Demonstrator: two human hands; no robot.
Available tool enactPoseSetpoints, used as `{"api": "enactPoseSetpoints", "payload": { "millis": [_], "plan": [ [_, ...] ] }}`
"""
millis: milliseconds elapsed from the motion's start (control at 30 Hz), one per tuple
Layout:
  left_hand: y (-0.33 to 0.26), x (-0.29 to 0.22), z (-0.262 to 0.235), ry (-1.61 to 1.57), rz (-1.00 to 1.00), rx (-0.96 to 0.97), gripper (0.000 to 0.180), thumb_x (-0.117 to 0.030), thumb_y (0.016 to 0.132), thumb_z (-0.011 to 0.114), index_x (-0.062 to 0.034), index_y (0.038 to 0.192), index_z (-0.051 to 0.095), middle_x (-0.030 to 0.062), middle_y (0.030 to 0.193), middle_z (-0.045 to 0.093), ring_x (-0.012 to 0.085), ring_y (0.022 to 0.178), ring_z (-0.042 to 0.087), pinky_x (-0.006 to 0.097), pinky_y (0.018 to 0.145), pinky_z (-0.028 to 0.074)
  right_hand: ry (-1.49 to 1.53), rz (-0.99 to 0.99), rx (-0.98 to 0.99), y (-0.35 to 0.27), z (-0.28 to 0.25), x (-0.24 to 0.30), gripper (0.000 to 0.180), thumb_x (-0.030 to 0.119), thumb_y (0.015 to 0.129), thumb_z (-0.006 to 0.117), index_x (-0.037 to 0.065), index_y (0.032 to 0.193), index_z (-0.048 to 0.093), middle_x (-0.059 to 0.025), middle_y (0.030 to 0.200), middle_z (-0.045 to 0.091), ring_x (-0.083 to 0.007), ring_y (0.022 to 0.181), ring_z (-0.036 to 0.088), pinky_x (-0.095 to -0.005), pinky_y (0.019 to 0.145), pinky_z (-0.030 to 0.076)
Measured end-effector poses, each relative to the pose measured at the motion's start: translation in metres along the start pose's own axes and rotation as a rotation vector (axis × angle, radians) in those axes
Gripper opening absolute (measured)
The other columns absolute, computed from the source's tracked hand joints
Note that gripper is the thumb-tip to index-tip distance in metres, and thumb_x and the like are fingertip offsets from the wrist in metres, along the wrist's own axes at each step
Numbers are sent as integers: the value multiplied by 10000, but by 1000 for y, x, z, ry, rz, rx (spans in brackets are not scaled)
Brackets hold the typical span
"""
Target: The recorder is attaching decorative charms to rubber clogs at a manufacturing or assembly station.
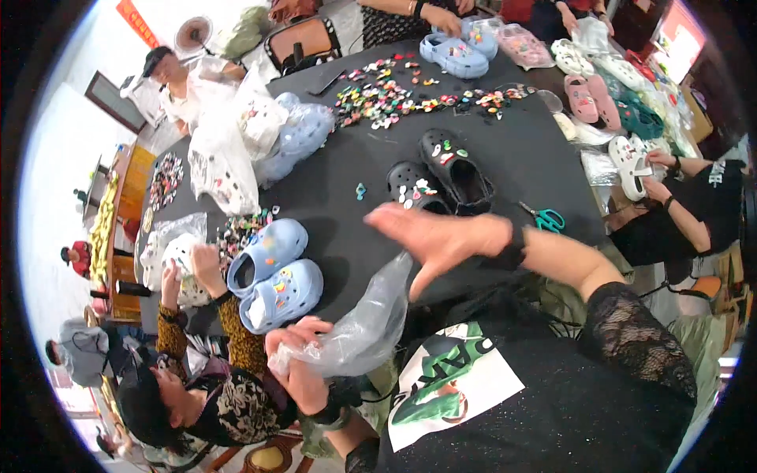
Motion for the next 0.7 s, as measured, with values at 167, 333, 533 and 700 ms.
{"api": "enactPoseSetpoints", "payload": {
  "millis": [167,333,533,700],
  "plan": [
    [35,17,55,-341,107,-95,135,-202,903,476,-97,896,392,46,714,447,195,636,435,358,595,386,551,12,287,43,102,59,841,501,600,771,85,1263,464,-118,1195,539,-288,1245,372,-392,988,289],
    [31,-7,39,-487,144,360,311,-338,782,473,-45,877,428,95,818,462,228,783,427,416,744,344,570,120,108,9,59,29,315,267,721,697,44,932,622,-92,741,649,-238,751,647,-352,664,489],
    [24,37,-1,485,-427,-31,636,-473,764,544,30,1152,517,206,1075,572,311,1023,540,421,928,379,-232,83,70,-7,31,13,126,143,668,614,60,723,536,-99,694,618,-287,708,630,-405,639,471],
    [-3,105,58,355,-592,494,574,-163,691,718,-4,1190,483,80,1005,581,168,898,548,307,796,434,-629,-153,88,14,39,50,97,164,691,595,96,757,573,-35,699,598,-196,722,587,-331,710,411]
  ]
}}
Point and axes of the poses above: each hand's wrist, its own y-axis towards the middle knuckle, its own z-axis out of the palm, x = y × z, the point moved 8 cm from there along y, towards the middle knuckle
